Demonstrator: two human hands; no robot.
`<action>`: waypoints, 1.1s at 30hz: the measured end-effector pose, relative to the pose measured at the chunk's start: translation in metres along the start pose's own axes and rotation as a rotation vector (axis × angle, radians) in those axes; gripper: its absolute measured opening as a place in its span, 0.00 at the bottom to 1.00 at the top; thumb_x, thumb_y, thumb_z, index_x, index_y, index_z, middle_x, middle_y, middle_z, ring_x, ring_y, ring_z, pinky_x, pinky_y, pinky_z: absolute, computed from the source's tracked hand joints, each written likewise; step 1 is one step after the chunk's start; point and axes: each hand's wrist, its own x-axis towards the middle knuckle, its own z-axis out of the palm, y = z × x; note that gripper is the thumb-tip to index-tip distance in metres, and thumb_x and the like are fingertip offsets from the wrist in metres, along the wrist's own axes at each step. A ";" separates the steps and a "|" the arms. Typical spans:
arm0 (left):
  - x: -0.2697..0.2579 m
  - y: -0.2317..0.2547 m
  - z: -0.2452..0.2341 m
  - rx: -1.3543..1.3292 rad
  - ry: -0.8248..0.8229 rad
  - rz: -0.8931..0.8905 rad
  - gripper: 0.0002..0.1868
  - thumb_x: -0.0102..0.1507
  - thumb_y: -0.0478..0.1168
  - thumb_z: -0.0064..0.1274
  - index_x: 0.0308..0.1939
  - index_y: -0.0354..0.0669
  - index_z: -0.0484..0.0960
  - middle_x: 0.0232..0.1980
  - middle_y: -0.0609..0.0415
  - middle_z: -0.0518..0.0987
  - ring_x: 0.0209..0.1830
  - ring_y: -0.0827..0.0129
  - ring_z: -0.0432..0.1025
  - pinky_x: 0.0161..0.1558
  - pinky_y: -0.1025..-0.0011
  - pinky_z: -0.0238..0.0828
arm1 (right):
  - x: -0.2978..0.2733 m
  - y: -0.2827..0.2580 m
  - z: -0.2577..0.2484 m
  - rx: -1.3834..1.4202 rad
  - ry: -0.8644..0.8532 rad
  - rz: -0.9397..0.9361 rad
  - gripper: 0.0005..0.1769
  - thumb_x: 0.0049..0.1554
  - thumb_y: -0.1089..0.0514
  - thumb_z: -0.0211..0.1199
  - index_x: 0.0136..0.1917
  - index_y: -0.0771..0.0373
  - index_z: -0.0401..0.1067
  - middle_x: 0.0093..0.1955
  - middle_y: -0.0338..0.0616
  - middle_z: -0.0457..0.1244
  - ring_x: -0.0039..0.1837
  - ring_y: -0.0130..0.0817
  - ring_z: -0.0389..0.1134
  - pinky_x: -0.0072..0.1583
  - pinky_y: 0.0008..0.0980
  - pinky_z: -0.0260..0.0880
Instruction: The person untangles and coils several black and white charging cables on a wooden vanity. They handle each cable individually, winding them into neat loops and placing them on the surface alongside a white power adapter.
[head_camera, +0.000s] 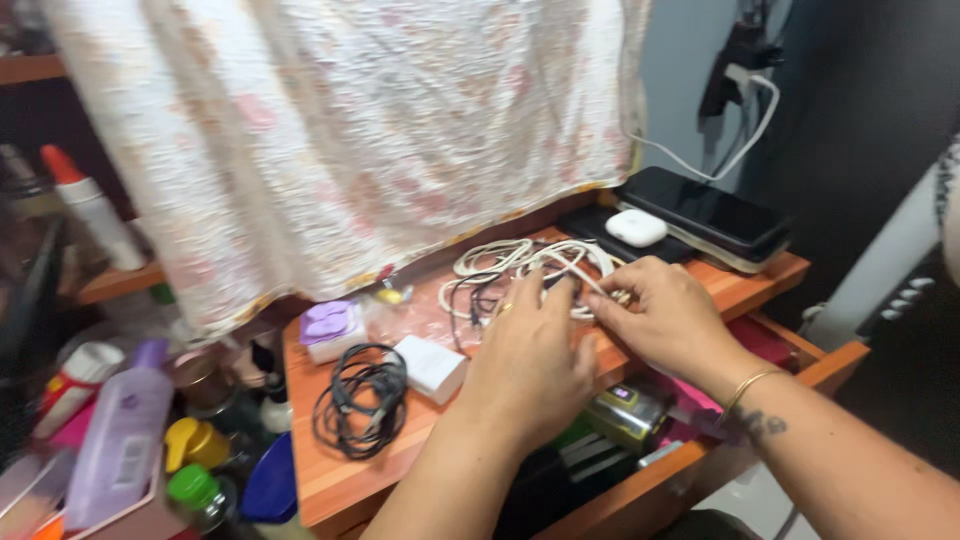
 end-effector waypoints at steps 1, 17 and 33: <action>0.000 -0.004 0.007 0.032 -0.005 -0.011 0.28 0.59 0.40 0.57 0.60 0.28 0.72 0.63 0.26 0.70 0.64 0.36 0.65 0.64 0.50 0.60 | -0.001 0.003 -0.001 0.126 -0.010 0.140 0.16 0.55 0.50 0.68 0.49 0.64 0.82 0.36 0.44 0.71 0.37 0.28 0.71 0.41 0.30 0.70; -0.009 -0.027 0.015 -0.144 -0.006 -0.169 0.13 0.60 0.31 0.50 0.49 0.34 0.80 0.55 0.37 0.78 0.56 0.42 0.73 0.58 0.54 0.69 | 0.067 -0.030 -0.002 0.155 -0.036 -0.087 0.15 0.59 0.51 0.65 0.53 0.63 0.80 0.44 0.45 0.73 0.42 0.29 0.71 0.44 0.32 0.70; -0.007 -0.031 0.015 -0.150 0.054 -0.225 0.15 0.57 0.32 0.50 0.46 0.26 0.74 0.52 0.29 0.73 0.55 0.36 0.70 0.58 0.48 0.67 | 0.088 -0.023 0.052 0.366 -0.047 0.001 0.07 0.61 0.58 0.63 0.49 0.64 0.75 0.40 0.37 0.69 0.43 0.26 0.66 0.46 0.32 0.69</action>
